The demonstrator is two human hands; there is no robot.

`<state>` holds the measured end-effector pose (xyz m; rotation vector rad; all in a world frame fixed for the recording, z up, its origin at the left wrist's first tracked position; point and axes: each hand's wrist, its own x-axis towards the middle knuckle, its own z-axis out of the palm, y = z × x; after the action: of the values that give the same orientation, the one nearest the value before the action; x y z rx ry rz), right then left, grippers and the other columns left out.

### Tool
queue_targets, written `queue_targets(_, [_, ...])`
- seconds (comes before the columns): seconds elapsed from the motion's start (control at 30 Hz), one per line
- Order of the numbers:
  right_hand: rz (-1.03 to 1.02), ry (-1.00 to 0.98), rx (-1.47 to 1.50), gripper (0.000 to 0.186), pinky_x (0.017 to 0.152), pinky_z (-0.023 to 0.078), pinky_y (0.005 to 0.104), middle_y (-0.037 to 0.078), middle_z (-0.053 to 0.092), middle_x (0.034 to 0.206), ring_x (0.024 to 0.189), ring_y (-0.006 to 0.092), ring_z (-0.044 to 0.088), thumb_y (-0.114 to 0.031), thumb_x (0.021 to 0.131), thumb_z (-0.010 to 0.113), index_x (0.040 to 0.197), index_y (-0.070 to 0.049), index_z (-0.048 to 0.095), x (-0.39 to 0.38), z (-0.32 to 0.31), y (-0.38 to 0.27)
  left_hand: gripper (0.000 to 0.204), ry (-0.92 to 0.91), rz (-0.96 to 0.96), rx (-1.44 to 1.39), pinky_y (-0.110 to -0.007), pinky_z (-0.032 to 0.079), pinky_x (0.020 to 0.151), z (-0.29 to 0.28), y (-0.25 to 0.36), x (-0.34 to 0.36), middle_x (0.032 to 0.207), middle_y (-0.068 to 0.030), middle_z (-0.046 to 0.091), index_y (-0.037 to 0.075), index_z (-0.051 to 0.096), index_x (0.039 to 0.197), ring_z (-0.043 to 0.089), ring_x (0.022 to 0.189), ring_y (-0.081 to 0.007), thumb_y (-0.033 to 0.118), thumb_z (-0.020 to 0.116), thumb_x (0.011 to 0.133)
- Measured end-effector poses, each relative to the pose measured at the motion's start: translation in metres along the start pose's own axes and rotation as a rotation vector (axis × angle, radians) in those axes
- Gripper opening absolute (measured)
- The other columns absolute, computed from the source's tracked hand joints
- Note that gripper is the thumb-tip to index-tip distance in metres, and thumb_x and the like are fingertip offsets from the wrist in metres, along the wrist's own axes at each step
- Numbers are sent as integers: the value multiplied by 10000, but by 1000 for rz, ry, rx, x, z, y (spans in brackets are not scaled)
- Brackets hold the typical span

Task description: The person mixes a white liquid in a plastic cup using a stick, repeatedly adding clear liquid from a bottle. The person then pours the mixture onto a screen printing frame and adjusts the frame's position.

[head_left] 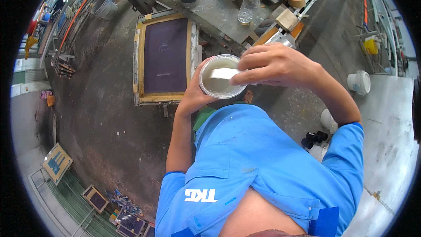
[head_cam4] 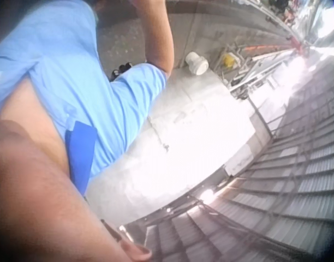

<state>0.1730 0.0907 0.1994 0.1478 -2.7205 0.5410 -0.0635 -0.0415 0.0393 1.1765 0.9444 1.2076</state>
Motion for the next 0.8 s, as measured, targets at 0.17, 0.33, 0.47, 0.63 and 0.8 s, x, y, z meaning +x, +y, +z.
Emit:
queue_targets(0.17, [118,12,-105,354,775,585,397,86,680,993,933,272,697,-88,865,732,1216,-125,712,-12,13,20,1115,2,15,-38,-411,389,1201,4,6,5,1534,-109,486,71,344,1585,477,1427,-238,138,969,663])
queue_targets(0.33, [328,33,36,276,731,572,408,105,704,900,846,293,713,-90,897,735,1172,-97,717,-33,22,-6,1185,130,-40,-84,-442,376,1211,16,-5,12,1528,-128,499,31,348,1575,483,1427,-260,186,1006,600])
queue_targets(0.47, [401,240,58,239,709,574,406,104,717,883,795,291,712,-67,906,722,1145,-84,728,-26,32,2,1143,66,-27,-65,-427,388,1203,24,-5,14,1525,-119,499,36,352,1571,488,1420,-247,161,991,631])
queue_targets(0.63, [487,223,34,201,711,580,394,122,740,900,805,279,734,-59,913,721,1113,-61,737,-42,23,0,1111,109,-11,-109,-409,392,1202,18,-17,16,1528,-101,490,60,348,1572,485,1421,-237,157,980,664])
queue_targets(0.8, [510,423,29,186,732,595,382,132,761,948,825,288,751,-50,919,725,1105,-41,734,-27,36,-1,1118,97,19,-64,-413,395,1201,35,-12,24,1524,-108,490,59,342,1568,485,1420,-237,160,982,657])
